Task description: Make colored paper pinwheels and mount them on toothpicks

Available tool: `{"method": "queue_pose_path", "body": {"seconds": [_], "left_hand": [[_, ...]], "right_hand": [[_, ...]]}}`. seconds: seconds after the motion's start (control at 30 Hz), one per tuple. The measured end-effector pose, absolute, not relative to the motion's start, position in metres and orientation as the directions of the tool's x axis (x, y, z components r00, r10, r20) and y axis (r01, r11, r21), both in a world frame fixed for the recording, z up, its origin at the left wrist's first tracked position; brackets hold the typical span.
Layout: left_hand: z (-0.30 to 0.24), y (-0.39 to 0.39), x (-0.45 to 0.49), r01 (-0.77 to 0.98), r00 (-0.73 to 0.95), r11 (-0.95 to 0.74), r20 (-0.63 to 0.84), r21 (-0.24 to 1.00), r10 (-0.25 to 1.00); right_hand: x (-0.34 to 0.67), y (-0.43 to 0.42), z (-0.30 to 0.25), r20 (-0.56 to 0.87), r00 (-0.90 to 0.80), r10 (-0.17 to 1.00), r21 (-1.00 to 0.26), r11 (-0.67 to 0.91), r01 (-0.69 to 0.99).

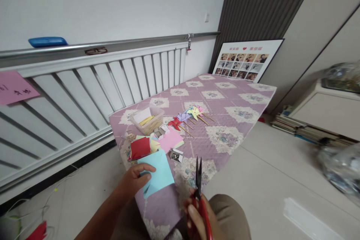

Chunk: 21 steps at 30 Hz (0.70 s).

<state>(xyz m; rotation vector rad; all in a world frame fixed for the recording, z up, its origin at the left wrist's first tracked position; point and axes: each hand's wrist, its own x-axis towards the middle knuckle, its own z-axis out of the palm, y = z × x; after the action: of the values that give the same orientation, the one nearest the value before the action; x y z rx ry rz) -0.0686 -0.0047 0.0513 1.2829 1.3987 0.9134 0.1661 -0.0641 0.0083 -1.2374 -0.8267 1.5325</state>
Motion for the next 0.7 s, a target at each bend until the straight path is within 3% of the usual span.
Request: {"method": "queue_pose_path", "body": {"seconds": [0.23, 0.47, 0.57, 0.63, 0.7], "left_hand": [[0.077, -0.005, -0.065, 0.402, 0.361, 0.018, -0.177, 0.916, 0.915], [0.073, -0.002, -0.066, 0.363, 0.466, 0.020, -0.200, 0.932, 0.862], [0.066, -0.003, -0.065, 0.171, 0.439, 0.147, -0.209, 0.974, 0.874], [0.059, -0.006, -0.062, -0.116, 0.404, 0.231, -0.167, 0.966, 0.899], [0.052, -0.011, -0.060, -0.419, 0.359, 0.263, -0.107, 0.869, 0.927]], "right_hand": [[0.151, -0.036, 0.034, -0.287, -0.127, 0.949, -0.855, -0.314, -0.413], [0.126, -0.036, 0.051, -0.240, -0.204, 0.949, -0.859, -0.306, -0.410], [0.120, -0.036, 0.046, -0.277, -0.158, 0.948, -0.836, -0.319, -0.448], [0.118, -0.035, 0.041, -0.294, -0.115, 0.949, -0.827, -0.313, -0.467], [0.118, -0.032, 0.037, -0.294, -0.056, 0.954, -0.825, -0.282, -0.490]]}}
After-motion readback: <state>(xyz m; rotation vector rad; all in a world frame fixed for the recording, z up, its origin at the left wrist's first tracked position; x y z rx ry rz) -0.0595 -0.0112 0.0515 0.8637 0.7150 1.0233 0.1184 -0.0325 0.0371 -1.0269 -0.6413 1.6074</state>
